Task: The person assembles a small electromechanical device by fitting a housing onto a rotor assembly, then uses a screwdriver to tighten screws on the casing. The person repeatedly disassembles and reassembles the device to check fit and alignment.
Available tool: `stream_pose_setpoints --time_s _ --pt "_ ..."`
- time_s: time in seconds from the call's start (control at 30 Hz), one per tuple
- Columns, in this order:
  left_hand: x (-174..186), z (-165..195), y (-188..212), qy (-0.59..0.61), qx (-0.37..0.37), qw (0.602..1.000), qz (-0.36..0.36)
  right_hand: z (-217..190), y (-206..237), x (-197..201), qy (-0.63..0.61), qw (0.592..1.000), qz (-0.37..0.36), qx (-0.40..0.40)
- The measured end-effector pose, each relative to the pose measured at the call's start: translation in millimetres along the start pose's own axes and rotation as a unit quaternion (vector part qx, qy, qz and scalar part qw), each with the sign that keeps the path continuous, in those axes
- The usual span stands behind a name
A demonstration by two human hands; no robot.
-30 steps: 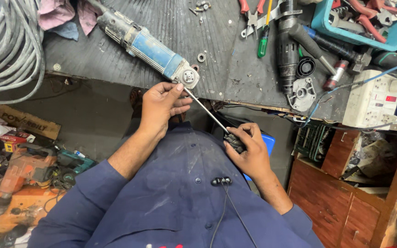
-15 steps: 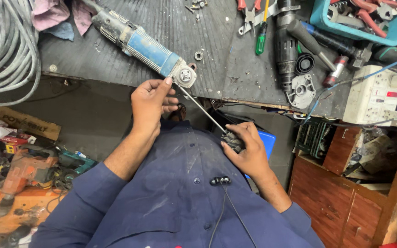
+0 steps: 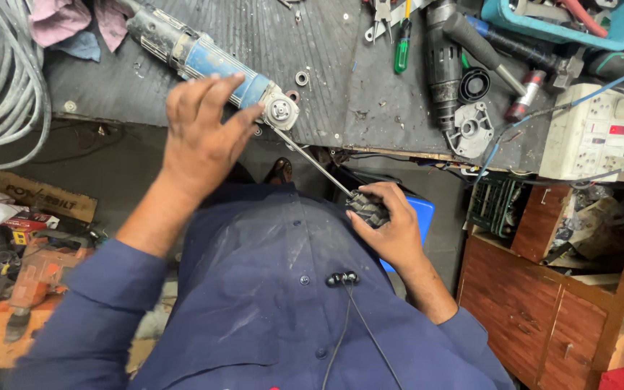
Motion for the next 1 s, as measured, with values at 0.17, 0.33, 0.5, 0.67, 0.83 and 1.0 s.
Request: stream_pose_setpoints --time_s 0.17,0.33,0.5,0.67,0.83,1.0 --pt "0 -20 -10 -0.020 -0.090 0.994 -0.059 3 1 1 -0.002 1.000 0.004 0.003" --pt "2 -26 -23 -0.052 -0.150 0.982 -0.098 8 3 1 -0.003 0.999 0.017 -0.038" --pt "4 -31 -32 0.015 -0.134 0.981 -0.138 16 6 -1 -0.014 0.997 0.026 -0.075" --pt "5 -26 -37 -0.020 -0.132 0.978 -0.159 20 7 -2 -0.030 0.995 -0.001 -0.095" --pt "18 -20 -35 0.049 -0.035 0.989 -0.134 11 5 -3 -0.020 1.000 -0.003 -0.001" --pt "6 15 -9 0.232 0.384 0.893 -0.027 11 3 -3 -0.017 1.000 0.008 0.001"
Point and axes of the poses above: each hand's wrist, its own y-axis away from the middle knuckle, its own x-axis out of the back of the hand, z = x × y, the point moved 2 cm from there along -y, towards the middle knuckle, and after that the axes turned 12 degrees about -x, right-handed, at the moved point
